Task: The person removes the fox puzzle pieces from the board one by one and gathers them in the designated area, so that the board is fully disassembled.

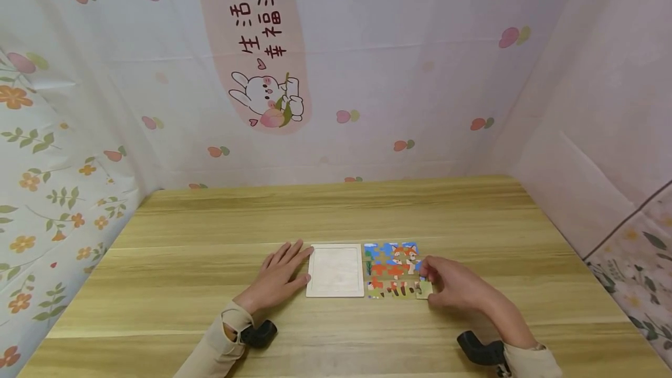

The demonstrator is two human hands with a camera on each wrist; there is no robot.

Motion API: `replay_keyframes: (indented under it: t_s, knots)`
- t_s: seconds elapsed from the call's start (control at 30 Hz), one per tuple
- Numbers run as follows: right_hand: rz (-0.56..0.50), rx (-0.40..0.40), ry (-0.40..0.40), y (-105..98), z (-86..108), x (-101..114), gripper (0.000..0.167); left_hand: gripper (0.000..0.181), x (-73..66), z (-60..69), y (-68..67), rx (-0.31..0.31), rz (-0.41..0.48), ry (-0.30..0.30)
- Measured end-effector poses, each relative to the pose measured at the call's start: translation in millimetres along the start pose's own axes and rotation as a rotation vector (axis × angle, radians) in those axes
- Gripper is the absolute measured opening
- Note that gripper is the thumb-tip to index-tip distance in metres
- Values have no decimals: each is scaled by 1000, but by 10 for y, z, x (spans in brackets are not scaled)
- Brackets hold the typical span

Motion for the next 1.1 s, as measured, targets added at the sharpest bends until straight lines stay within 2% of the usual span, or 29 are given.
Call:
replay_keyframes:
  t_s: [0.23,0.4,0.83,1.0,1.1]
  knots:
    - [60,-18,24,9,-17,-30,34,52,2,0,3,-2,0,0]
    - [83,-27,10,26,-14,-16,35,52,-2,8,7,0,1,4]
    - [85,-25,17,40,6,-40,33,51,-31,14,-17,-4,-1,9]
    - [83,-45,16,31,32,-15,37,51,-24,20,-16,-5,6,8]
    - [65,-63,41,6,74,-19,41,52,-25,26,-16,-4,12,8]
Point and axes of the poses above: each hand's wrist, its own z-axis away from the middle knuckle, its own y-axis out of the palm, x = y × z, the point moved 10 cm from there along -z, towards the middle knuckle, and after that the axes turned 13 degrees about -z, right-handed, at the moved point
